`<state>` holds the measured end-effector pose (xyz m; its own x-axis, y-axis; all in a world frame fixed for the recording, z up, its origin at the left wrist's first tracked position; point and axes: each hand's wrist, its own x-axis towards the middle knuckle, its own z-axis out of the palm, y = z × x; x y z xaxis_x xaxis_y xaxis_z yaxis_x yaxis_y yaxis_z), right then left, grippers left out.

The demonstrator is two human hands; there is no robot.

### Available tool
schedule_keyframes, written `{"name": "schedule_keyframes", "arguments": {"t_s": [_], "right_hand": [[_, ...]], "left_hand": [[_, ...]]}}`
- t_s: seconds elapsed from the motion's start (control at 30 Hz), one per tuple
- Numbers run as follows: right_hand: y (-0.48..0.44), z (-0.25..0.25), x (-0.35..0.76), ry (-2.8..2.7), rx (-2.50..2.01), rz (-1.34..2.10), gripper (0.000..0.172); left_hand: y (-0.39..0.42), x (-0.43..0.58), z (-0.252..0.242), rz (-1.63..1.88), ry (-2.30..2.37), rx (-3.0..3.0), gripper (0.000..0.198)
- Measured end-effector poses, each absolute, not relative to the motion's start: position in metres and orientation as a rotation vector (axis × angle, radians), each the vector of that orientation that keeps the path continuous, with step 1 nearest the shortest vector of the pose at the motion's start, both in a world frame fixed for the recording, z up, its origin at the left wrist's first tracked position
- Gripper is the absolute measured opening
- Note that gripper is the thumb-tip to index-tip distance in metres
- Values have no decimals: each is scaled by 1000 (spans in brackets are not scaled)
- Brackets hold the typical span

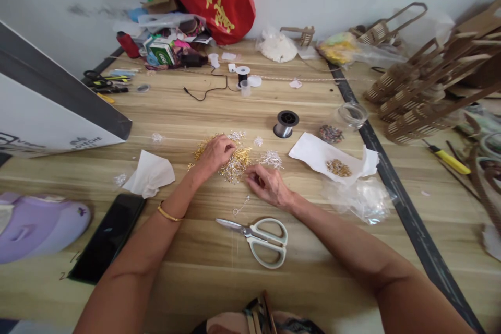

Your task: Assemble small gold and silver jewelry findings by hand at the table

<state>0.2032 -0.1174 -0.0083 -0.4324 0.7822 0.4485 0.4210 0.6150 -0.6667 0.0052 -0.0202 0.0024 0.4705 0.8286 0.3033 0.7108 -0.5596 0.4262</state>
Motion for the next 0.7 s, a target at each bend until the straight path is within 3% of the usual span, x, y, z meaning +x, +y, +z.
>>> {"name": "schedule_keyframes", "arguments": {"t_s": [0.3, 0.7], "right_hand": [[-118, -5, 203, -2014, -975, 665, 12], [-109, -8, 204, -1614, -1112, 1003, 18]], "left_hand": [[-20, 4, 5, 765, 1309, 2368, 11], [-32, 7, 20, 817, 1258, 2035, 11]]}}
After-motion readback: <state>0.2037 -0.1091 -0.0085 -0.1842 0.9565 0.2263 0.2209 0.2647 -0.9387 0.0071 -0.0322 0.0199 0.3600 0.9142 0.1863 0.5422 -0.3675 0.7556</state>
